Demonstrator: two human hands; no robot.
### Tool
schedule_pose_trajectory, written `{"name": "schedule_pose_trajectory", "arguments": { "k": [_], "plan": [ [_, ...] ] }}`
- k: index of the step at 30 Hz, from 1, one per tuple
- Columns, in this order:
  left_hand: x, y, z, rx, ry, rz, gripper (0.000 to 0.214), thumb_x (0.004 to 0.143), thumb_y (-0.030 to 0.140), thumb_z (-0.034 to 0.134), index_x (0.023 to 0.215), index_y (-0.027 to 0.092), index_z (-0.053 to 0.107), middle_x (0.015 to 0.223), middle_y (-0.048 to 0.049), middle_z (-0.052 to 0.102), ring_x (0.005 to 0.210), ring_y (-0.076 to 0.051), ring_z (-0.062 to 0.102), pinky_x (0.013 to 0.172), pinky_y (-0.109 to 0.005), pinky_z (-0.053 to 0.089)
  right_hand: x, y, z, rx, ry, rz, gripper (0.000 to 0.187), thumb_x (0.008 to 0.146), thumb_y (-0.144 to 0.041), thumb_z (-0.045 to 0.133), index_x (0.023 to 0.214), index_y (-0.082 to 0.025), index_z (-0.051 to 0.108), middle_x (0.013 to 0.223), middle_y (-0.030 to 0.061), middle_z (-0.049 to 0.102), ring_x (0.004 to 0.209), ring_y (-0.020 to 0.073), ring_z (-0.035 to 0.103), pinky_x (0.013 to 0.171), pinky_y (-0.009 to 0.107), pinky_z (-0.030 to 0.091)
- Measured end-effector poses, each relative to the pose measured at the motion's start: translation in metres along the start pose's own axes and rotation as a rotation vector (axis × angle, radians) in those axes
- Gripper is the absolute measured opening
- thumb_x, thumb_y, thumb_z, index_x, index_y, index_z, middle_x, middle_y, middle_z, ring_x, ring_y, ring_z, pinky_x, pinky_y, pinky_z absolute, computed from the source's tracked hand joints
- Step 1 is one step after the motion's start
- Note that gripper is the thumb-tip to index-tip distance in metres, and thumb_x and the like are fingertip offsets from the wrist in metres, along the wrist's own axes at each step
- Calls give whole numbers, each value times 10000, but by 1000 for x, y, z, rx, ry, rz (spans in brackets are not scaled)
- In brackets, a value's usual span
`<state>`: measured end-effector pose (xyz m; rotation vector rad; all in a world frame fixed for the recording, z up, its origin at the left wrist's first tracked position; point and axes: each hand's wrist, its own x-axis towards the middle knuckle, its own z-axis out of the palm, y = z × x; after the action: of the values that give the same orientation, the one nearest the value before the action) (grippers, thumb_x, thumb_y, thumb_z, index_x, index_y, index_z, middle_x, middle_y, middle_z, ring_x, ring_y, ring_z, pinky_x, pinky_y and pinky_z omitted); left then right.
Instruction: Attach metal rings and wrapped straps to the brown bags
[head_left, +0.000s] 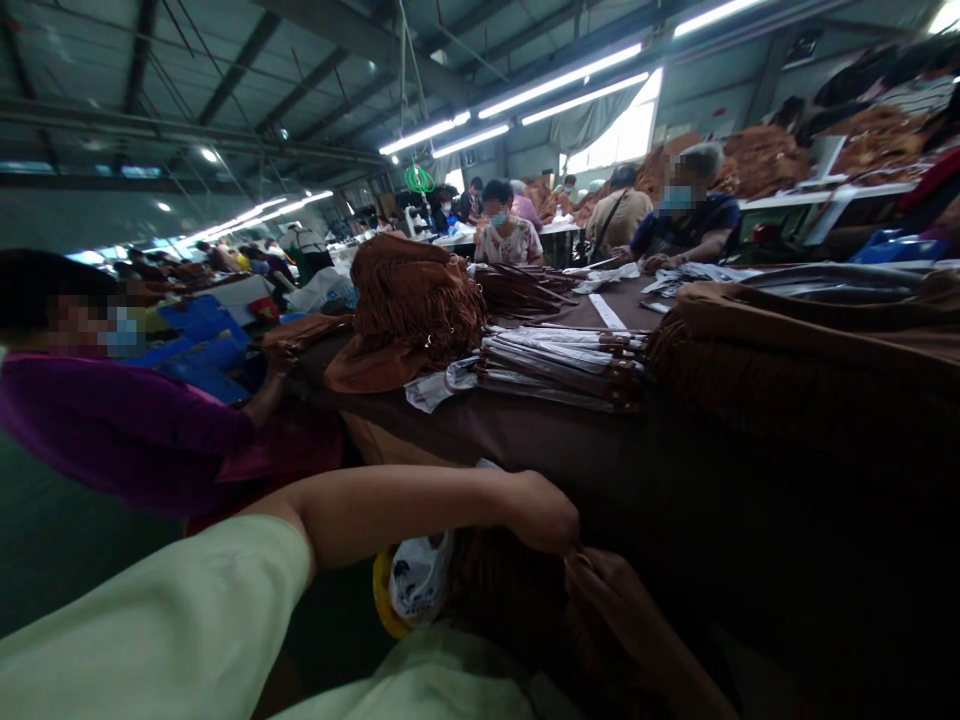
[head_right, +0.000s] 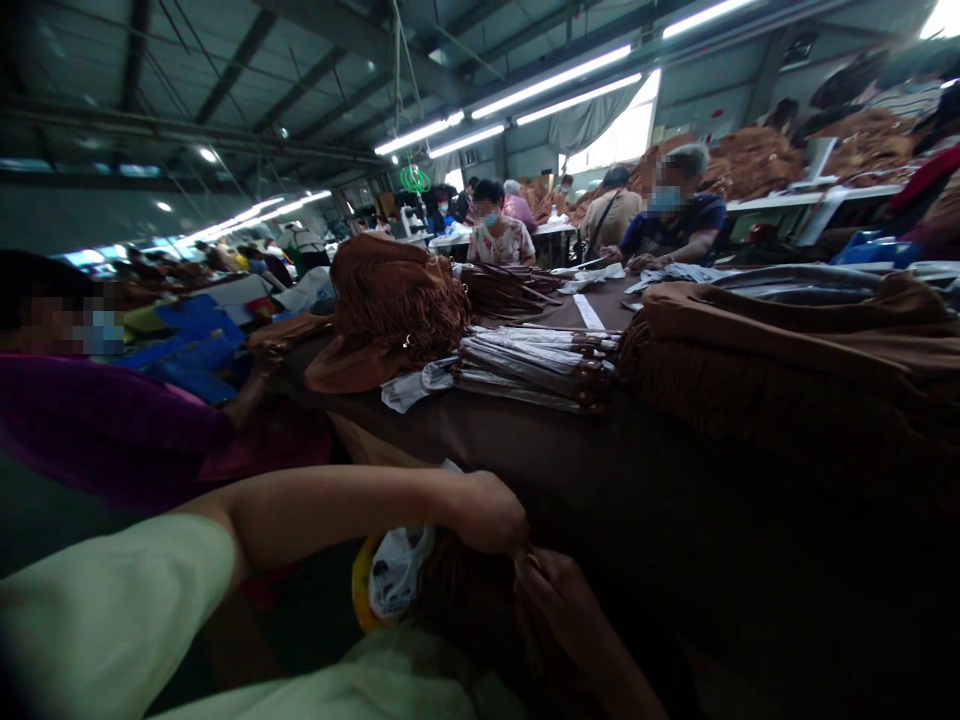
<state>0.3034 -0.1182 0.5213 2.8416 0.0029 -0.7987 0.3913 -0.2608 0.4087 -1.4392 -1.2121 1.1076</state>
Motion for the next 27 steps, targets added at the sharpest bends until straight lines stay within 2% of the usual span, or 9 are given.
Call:
{"name": "schedule_pose_trajectory", "arguments": {
  "k": [4, 7, 9, 11, 16, 19, 22, 24, 27],
  "plan": [
    [6, -46, 15, -699, -421, 187, 248, 848, 399, 583, 799, 187, 702, 612, 22, 578, 541, -102, 502, 526, -206, 407, -13, -11, 0, -53, -102, -76, 298, 878, -434, 515, 915, -169, 648, 897, 43, 628, 827, 192, 548, 750, 260, 425],
    [10, -63, 28, -1005, -583, 253, 277, 726, 455, 705, 771, 182, 718, 563, 33, 492, 544, -104, 481, 560, -223, 419, -15, -16, 1, -46, -130, -68, 273, 863, -408, 538, 965, -180, 649, 969, 51, 631, 910, 210, 551, 812, 273, 426],
    [10, -61, 30, -1046, -535, 228, 309, 702, 480, 718, 777, 180, 722, 559, 33, 483, 542, -101, 477, 561, -222, 415, -13, -15, 0, -23, -125, -41, 274, 862, -408, 515, 826, -163, 633, 794, 20, 592, 754, 170, 529, 679, 242, 417],
    [5, -46, 24, -939, -373, 84, 341, 754, 505, 655, 786, 171, 721, 531, 30, 477, 500, -94, 454, 519, -216, 386, -8, -11, -2, 8, -94, 4, 328, 853, -431, 497, 697, -155, 581, 651, -12, 504, 615, 130, 450, 560, 227, 353],
    [-17, 23, 4, -130, 67, -313, 286, 820, 367, 543, 739, 152, 713, 703, -92, 669, 641, -186, 607, 580, -275, 447, 3, -2, -3, 50, -69, 74, 396, 849, -493, 480, 652, -153, 533, 598, -22, 460, 557, 116, 413, 509, 230, 307],
    [-29, 49, 7, -1, 96, -318, 211, 824, 253, 525, 777, 161, 708, 786, -114, 696, 736, -230, 644, 626, -318, 475, 0, -3, -2, 52, -94, 39, 388, 860, -488, 488, 692, -145, 563, 653, -10, 493, 614, 128, 439, 544, 229, 335],
    [-33, 32, 22, -170, 126, -233, 263, 874, 346, 510, 826, 174, 704, 799, -74, 681, 730, -184, 610, 629, -271, 449, -8, -7, -6, 30, -98, -6, 354, 877, -456, 501, 710, -152, 573, 687, -9, 518, 654, 133, 457, 582, 224, 364],
    [-30, 6, 36, -497, 90, -122, 322, 871, 465, 528, 879, 186, 689, 732, -14, 625, 665, -123, 547, 595, -212, 412, -13, -8, -9, 34, -85, -10, 330, 881, -448, 509, 744, -159, 591, 723, -3, 556, 687, 143, 493, 623, 225, 397],
    [-21, -24, 55, -968, -28, 71, 357, 887, 474, 518, 869, 143, 651, 594, 40, 456, 542, -71, 428, 547, -179, 377, -15, -5, -10, 64, -41, 21, 343, 860, -485, 529, 812, -166, 644, 795, 22, 622, 771, 185, 556, 709, 260, 449]
  ]
}}
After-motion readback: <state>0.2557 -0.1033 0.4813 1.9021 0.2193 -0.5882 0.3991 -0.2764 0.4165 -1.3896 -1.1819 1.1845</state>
